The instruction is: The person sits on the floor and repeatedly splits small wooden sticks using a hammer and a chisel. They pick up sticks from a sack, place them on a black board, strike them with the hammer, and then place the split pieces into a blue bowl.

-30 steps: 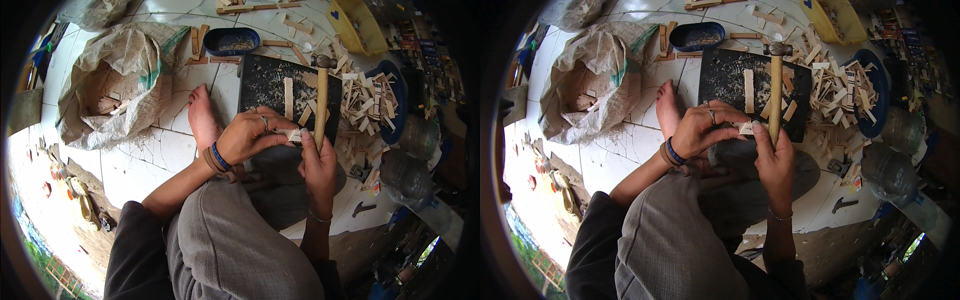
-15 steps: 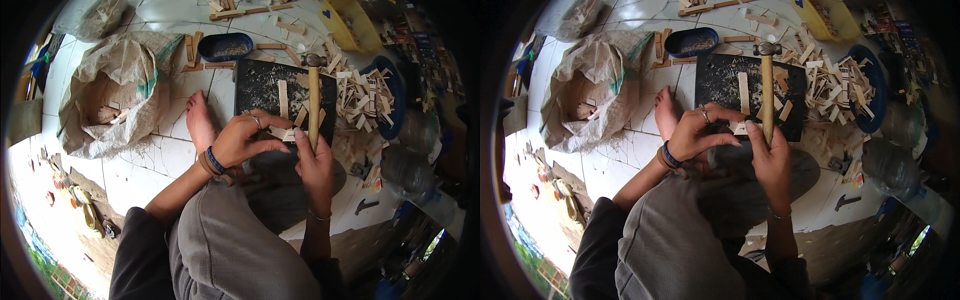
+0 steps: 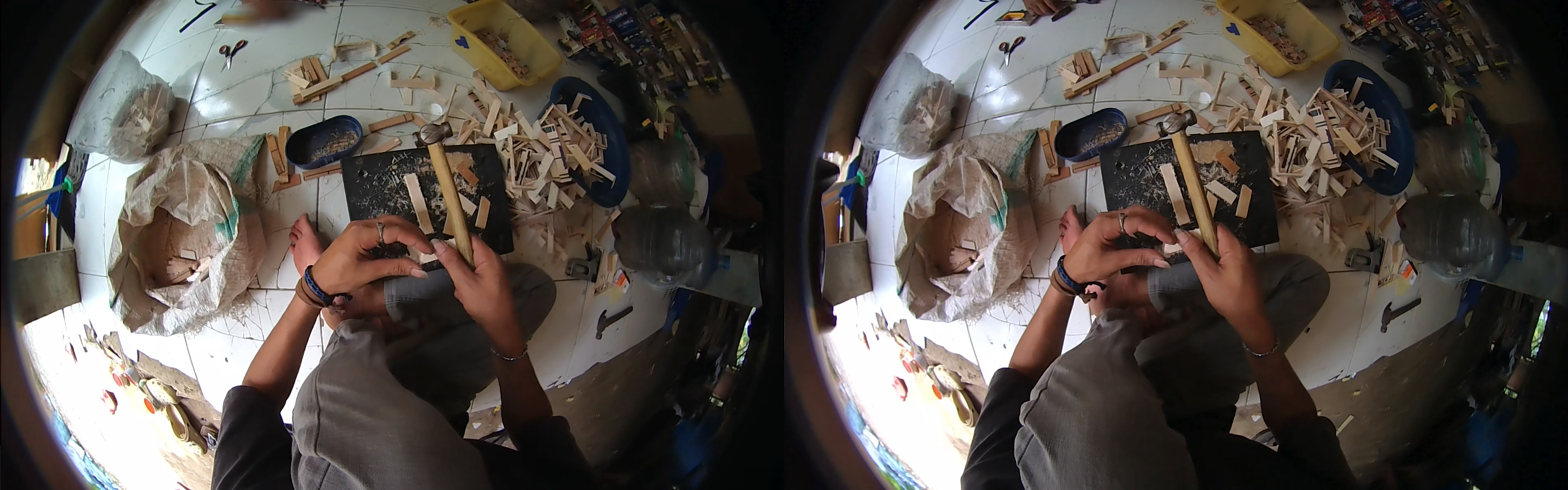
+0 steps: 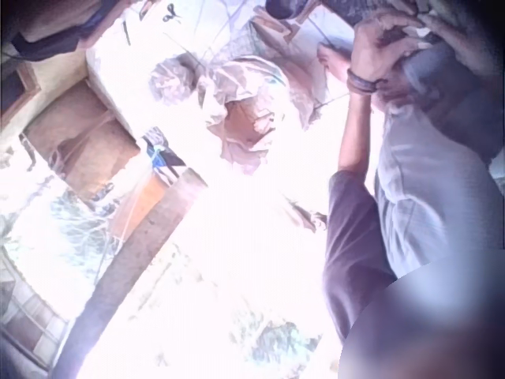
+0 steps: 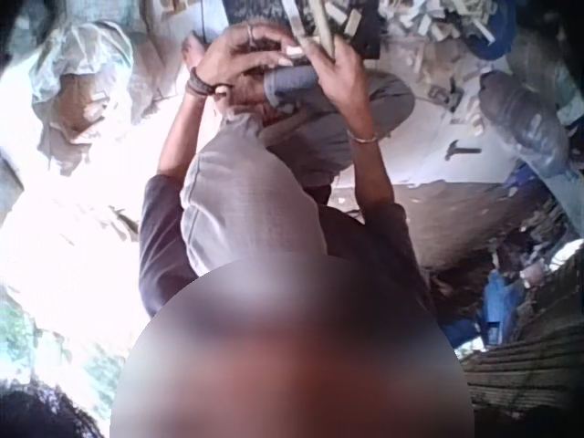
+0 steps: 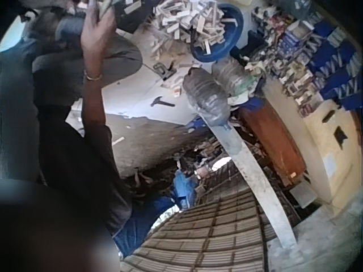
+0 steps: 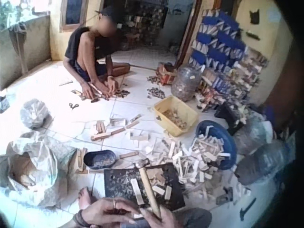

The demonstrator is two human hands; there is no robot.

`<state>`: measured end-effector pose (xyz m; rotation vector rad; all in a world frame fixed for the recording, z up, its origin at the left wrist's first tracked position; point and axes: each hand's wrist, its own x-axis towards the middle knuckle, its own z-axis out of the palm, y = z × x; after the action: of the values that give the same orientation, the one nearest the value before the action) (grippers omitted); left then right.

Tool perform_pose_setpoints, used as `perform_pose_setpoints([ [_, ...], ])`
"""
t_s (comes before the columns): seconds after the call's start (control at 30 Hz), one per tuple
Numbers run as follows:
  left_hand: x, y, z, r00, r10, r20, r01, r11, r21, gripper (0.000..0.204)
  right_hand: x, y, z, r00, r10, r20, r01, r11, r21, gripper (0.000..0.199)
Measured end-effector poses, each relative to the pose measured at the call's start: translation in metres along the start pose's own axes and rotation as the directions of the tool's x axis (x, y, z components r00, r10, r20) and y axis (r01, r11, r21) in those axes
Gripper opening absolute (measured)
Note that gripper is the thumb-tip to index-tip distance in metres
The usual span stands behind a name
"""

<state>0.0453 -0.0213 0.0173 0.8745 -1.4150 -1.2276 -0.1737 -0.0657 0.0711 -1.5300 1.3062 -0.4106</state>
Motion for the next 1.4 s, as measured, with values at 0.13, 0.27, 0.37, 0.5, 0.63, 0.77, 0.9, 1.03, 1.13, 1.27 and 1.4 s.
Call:
perform_pose_setpoints([
  [0.13,0.005,-0.003,-0.014,0.973,-0.169,0.157,0.193,0.970,-0.149,0.022,0.003,0.000,-0.002,0.999,-0.001,0.033,0.001,1.000,0.005,0.032],
  [0.27,0.015,-0.009,-0.021,0.968,-0.135,0.212,0.174,0.968,-0.182,0.018,0.008,-0.002,-0.006,0.993,0.029,0.110,-0.029,1.000,-0.003,0.035],
  [0.37,0.021,-0.010,-0.024,0.970,-0.074,0.231,0.103,0.988,-0.117,0.015,0.012,-0.004,-0.010,0.990,-0.009,0.139,0.010,1.000,-0.011,0.034],
  [0.5,0.019,-0.008,-0.021,0.982,-0.027,0.189,0.030,0.999,-0.015,0.012,0.015,-0.007,-0.013,0.987,-0.012,0.159,0.006,0.999,0.039,0.032],
  [0.63,0.012,-0.007,-0.018,0.990,-0.077,0.118,0.082,0.996,-0.038,0.011,0.015,-0.010,-0.009,0.979,0.032,0.200,-0.066,0.984,0.166,0.029],
  [0.77,0.007,-0.010,-0.012,0.996,-0.068,0.059,0.070,0.997,-0.044,0.011,0.014,-0.010,-0.004,0.980,0.072,0.187,-0.105,0.980,0.172,0.032],
  [0.9,0.008,-0.012,-0.009,0.998,-0.029,0.049,0.030,0.999,-0.020,0.013,0.016,-0.009,0.001,0.992,-0.078,0.098,0.065,0.989,0.131,0.031],
  [1.03,0.010,-0.012,-0.010,0.997,0.032,0.066,-0.034,0.999,0.015,0.017,0.016,-0.007,0.001,0.992,-0.090,0.086,0.083,0.993,0.081,0.031],
  [1.13,0.012,-0.010,-0.013,0.994,0.052,0.100,-0.058,0.996,0.063,0.019,0.017,-0.005,0.002,0.993,-0.088,0.082,0.081,0.993,0.090,0.031],
  [1.27,0.015,-0.008,-0.015,0.991,0.005,0.135,-0.009,1.000,0.029,0.019,0.019,-0.002,0.006,0.991,-0.128,0.037,0.126,0.990,0.069,0.030],
  [1.4,0.017,-0.008,-0.015,0.991,-0.017,0.135,0.015,1.000,0.016,0.018,0.016,0.000,0.007,0.992,-0.128,0.002,0.127,0.986,0.110,0.030],
])
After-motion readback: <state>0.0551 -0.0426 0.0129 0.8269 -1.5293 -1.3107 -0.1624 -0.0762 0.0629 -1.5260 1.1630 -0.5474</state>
